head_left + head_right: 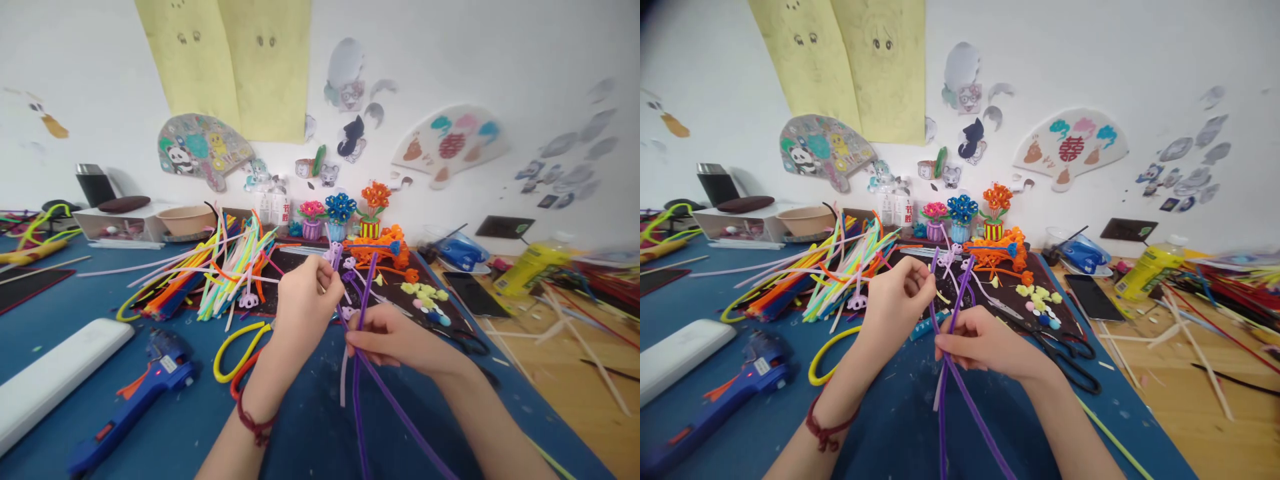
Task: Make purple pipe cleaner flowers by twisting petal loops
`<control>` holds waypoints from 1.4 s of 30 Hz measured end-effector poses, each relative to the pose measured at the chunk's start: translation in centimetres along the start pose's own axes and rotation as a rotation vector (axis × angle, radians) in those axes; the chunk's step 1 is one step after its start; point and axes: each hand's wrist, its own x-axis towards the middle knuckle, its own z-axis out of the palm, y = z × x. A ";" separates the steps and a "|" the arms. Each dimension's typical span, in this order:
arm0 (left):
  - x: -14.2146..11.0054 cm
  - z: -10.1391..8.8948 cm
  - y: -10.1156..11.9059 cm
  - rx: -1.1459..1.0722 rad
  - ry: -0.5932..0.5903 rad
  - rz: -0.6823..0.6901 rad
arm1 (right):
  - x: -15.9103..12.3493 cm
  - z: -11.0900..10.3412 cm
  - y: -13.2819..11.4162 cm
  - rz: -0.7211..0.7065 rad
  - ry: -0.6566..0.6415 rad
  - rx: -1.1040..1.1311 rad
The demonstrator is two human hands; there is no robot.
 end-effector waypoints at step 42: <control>-0.5 1.2 -0.2 -0.528 -0.619 -0.274 | 0.6 -1.0 1.3 0.011 0.052 -0.041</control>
